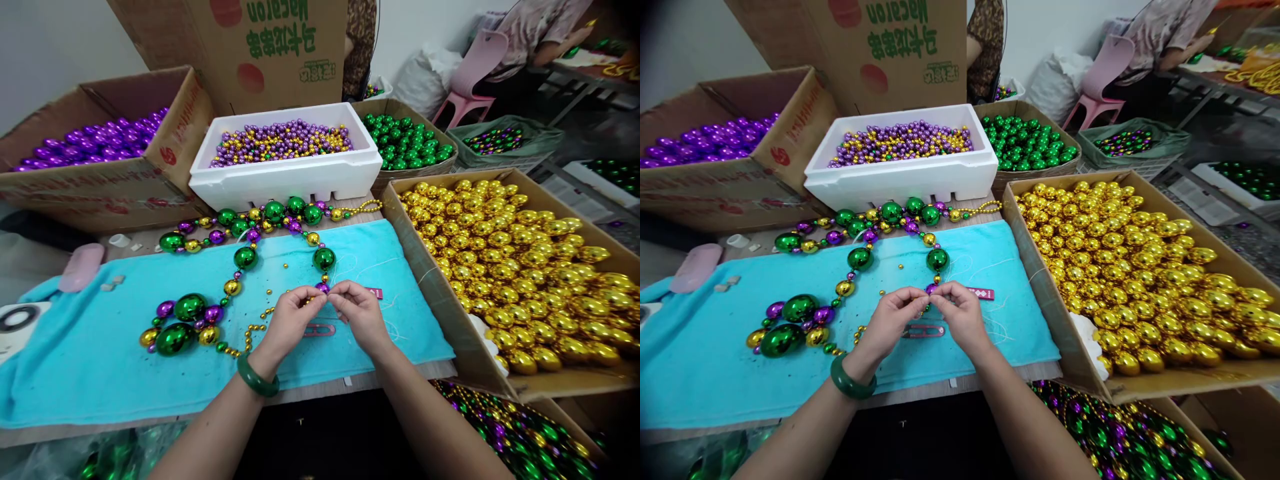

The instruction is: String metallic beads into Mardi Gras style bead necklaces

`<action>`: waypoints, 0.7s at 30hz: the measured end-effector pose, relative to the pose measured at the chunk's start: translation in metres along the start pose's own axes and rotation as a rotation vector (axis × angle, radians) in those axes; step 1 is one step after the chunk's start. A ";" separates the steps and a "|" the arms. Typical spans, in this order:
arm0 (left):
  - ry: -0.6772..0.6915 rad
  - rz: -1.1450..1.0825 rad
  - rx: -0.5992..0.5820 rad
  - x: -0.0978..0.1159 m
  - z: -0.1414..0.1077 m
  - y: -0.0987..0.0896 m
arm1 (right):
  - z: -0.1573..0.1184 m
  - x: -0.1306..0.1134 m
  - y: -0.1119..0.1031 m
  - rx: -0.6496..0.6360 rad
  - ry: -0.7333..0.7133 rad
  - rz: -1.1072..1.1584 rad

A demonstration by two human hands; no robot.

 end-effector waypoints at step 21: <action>0.038 -0.024 0.097 -0.004 0.018 -0.031 | 0.030 -0.039 -0.029 0.071 -0.093 -0.231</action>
Point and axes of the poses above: each hand's wrist, its own z-axis towards the middle knuckle, its own y-axis out of the palm, x = y × z, the point moved 4 cm from there along z, towards the middle knuckle, and after that the axes turned 11 degrees about x, right-handed, at the moved point
